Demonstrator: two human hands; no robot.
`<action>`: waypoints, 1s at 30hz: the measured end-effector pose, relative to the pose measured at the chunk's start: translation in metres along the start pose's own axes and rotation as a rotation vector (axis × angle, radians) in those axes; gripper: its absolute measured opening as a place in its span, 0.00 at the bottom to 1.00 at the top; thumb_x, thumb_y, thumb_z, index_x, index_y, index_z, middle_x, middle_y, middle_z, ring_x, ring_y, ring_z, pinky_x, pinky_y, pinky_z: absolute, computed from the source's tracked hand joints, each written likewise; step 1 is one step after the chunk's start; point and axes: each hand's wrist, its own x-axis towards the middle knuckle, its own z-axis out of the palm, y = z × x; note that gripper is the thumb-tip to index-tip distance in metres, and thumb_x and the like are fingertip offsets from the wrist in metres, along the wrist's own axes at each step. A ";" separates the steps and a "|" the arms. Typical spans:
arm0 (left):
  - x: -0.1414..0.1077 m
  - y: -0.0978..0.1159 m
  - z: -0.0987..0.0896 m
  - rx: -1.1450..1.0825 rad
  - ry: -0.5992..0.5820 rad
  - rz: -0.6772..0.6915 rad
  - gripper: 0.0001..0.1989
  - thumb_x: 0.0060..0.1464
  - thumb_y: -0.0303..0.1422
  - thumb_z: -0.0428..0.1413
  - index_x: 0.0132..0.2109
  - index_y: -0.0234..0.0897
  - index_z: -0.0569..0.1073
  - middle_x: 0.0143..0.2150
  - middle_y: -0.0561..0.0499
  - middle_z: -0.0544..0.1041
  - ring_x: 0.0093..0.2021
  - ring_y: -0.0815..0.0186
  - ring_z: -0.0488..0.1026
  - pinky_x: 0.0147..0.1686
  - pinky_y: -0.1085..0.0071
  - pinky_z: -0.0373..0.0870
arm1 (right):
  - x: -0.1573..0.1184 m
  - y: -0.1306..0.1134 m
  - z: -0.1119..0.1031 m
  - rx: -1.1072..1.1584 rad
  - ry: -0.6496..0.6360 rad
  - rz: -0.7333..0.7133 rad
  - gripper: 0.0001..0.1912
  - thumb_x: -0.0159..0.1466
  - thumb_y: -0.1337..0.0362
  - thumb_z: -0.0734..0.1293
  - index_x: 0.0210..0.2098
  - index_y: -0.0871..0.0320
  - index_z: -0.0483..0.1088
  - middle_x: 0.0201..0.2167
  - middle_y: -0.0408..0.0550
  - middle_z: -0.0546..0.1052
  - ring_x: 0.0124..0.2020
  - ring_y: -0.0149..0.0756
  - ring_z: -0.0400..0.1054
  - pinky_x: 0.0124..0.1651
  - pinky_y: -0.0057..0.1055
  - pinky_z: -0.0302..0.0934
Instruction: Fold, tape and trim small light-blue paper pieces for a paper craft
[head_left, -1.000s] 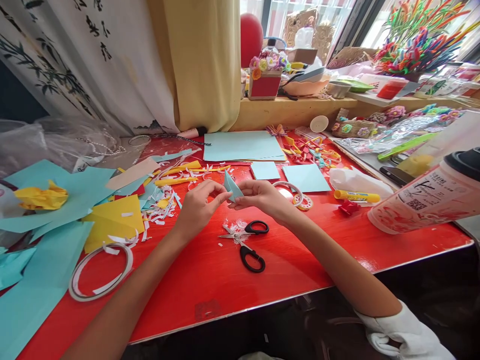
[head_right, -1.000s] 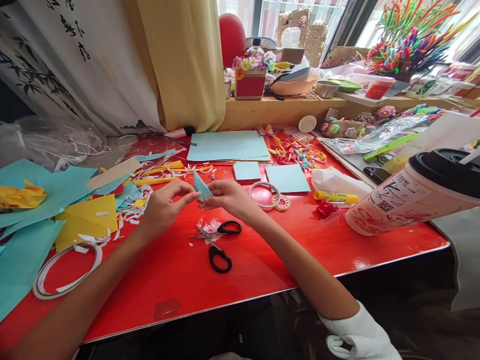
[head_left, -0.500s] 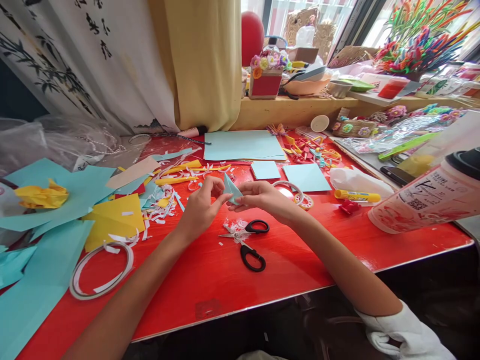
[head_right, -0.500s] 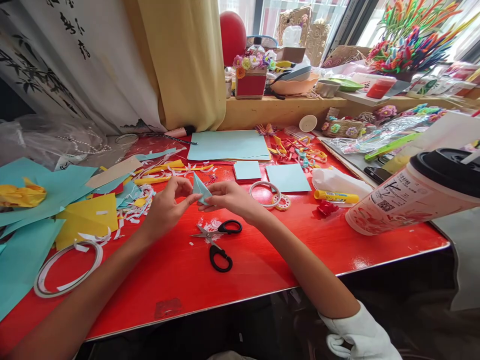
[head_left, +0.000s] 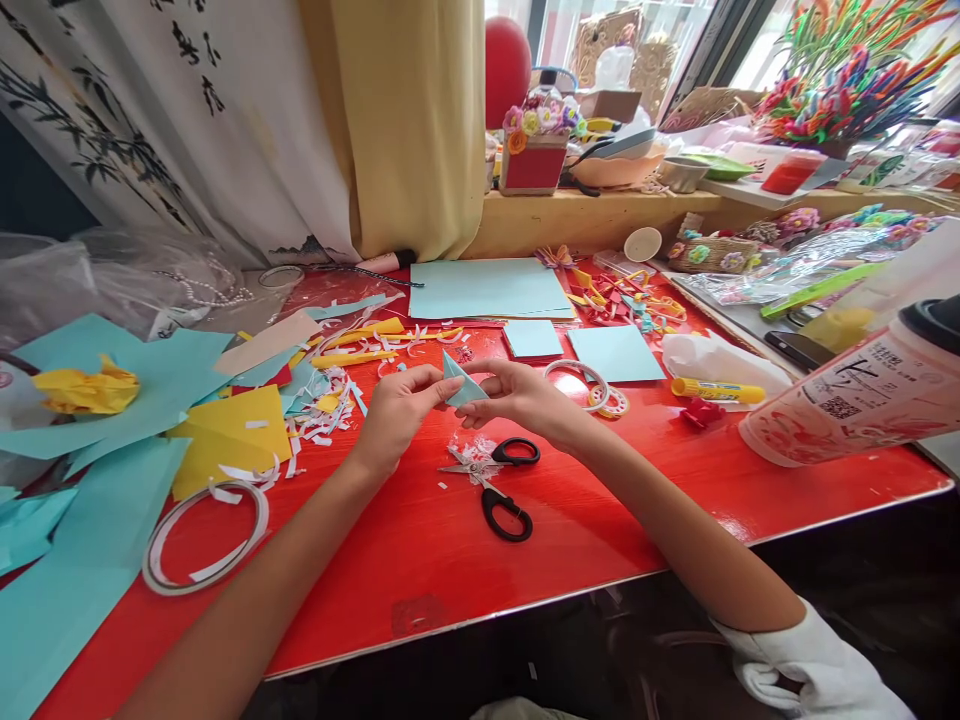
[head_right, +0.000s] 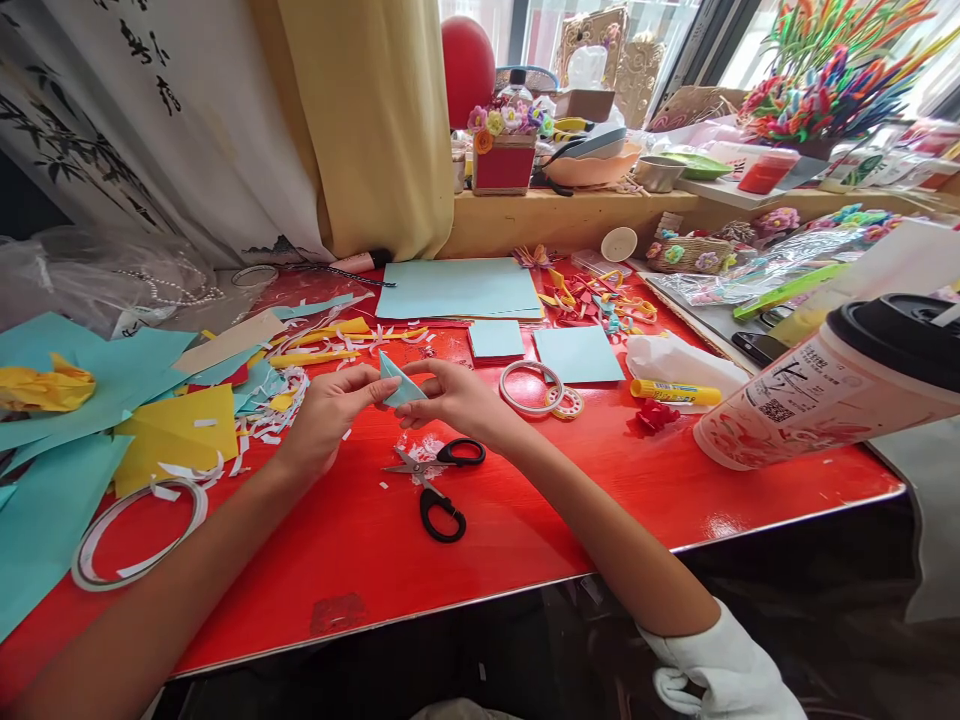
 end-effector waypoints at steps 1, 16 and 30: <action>0.000 -0.001 0.001 -0.016 0.000 -0.010 0.12 0.50 0.39 0.53 0.25 0.35 0.68 0.24 0.53 0.69 0.28 0.70 0.65 0.33 0.72 0.62 | 0.000 -0.001 0.001 -0.005 0.002 0.010 0.25 0.54 0.74 0.67 0.51 0.64 0.60 0.27 0.46 0.75 0.27 0.31 0.72 0.35 0.31 0.68; 0.003 -0.002 0.001 -0.095 -0.085 -0.119 0.14 0.49 0.43 0.53 0.29 0.34 0.69 0.27 0.53 0.68 0.28 0.70 0.65 0.31 0.71 0.63 | 0.001 0.001 0.000 0.004 0.015 -0.002 0.24 0.54 0.74 0.67 0.50 0.64 0.60 0.23 0.43 0.74 0.25 0.30 0.71 0.33 0.29 0.68; 0.003 -0.002 0.002 -0.071 -0.167 -0.098 0.12 0.49 0.41 0.53 0.31 0.34 0.69 0.28 0.53 0.69 0.28 0.70 0.65 0.30 0.73 0.63 | 0.001 0.002 -0.002 0.002 0.037 -0.017 0.22 0.54 0.72 0.67 0.48 0.62 0.62 0.24 0.44 0.75 0.25 0.31 0.71 0.33 0.29 0.68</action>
